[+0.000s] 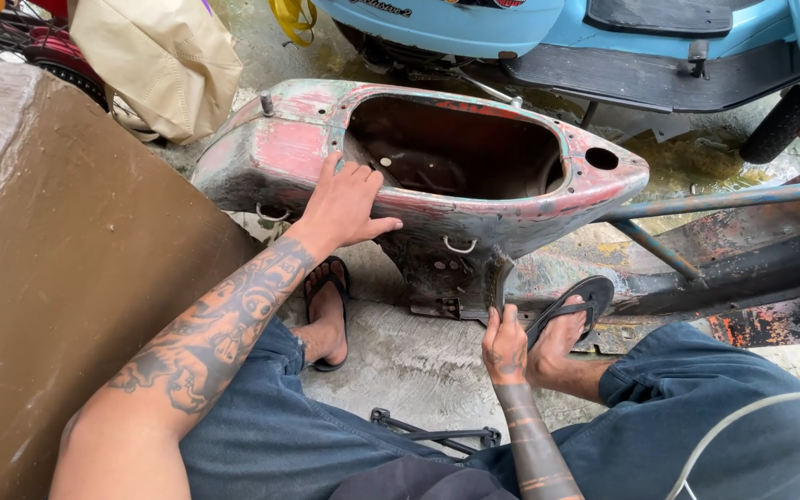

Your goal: Scrubbing a metal scooter frame with a wire brush to remove rust and old paint

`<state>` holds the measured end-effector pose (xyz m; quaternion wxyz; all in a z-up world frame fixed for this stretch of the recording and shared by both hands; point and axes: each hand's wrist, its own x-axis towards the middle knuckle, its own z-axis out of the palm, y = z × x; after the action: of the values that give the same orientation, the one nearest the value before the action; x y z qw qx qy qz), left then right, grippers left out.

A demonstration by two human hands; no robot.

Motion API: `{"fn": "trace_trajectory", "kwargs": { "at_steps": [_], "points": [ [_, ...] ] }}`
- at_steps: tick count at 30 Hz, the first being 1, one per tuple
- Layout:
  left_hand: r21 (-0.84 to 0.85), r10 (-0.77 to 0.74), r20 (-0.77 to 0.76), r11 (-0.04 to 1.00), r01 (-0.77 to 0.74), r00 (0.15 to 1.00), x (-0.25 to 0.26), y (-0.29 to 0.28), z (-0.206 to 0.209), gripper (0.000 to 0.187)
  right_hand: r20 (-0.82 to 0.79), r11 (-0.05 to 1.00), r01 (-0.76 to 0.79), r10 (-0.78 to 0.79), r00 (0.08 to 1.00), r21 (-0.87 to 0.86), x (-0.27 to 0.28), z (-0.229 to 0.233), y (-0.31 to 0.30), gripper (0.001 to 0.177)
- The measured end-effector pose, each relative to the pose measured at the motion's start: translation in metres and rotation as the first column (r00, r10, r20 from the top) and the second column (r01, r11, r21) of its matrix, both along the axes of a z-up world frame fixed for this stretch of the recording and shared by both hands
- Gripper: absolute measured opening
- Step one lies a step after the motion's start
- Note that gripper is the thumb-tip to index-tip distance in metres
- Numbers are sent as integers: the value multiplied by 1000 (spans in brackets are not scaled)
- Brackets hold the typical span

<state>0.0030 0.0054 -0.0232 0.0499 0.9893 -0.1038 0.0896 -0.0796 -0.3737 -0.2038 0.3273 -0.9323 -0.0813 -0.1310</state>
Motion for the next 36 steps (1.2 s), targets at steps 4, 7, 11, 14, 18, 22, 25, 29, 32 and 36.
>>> {"fn": "trace_trajectory", "kwargs": {
  "at_steps": [4, 7, 11, 14, 18, 22, 25, 29, 32, 36],
  "points": [
    [3, -1, -3, 1000, 1, 1000, 0, 0, 0, 65, 95, 998, -45, 49, 994, -49, 42, 68, 41, 22],
    [3, -1, -17, 1000, 1, 1000, 0, 0, 2, 65, 168, 996, -80, 84, 982, -29, 70, 123, 59, 20],
    [-9, -4, -17, 1000, 4, 1000, 1, -1, 5, 63, 166, 995, -86, 76, 983, 52, 75, 98, 48, 19],
    [-14, 1, -18, 1000, -1, 1000, -1, 0, 3, 63, 118, 998, -40, 45, 992, -46, 42, 36, 24, 19],
    [12, -4, 21, 1000, 4, 1000, 1, 1, -3, 66, -59, 999, 14, -16, 998, -35, 4, 5, 1, 24],
    [-9, -10, 2, 1000, 10, 1000, 0, 1, 0, 64, 42, 997, -22, 26, 999, -75, 43, 63, 41, 24],
    [-2, -8, 18, 1000, 8, 1000, 1, 0, -2, 65, 116, 996, -85, 82, 990, 24, 68, 113, 58, 18],
    [-2, -3, 11, 1000, 3, 1000, 1, -1, -1, 64, 163, 998, -56, 60, 985, -27, 67, 80, 43, 21],
    [-2, 6, 16, 1000, -6, 1000, 1, 0, -4, 66, 115, 994, -39, 51, 992, -100, 35, 33, 18, 20],
    [-4, 7, 12, 1000, -7, 1000, 0, -1, -2, 66, 8, 999, -11, 12, 1000, -45, 13, -2, -2, 21]
  ]
}}
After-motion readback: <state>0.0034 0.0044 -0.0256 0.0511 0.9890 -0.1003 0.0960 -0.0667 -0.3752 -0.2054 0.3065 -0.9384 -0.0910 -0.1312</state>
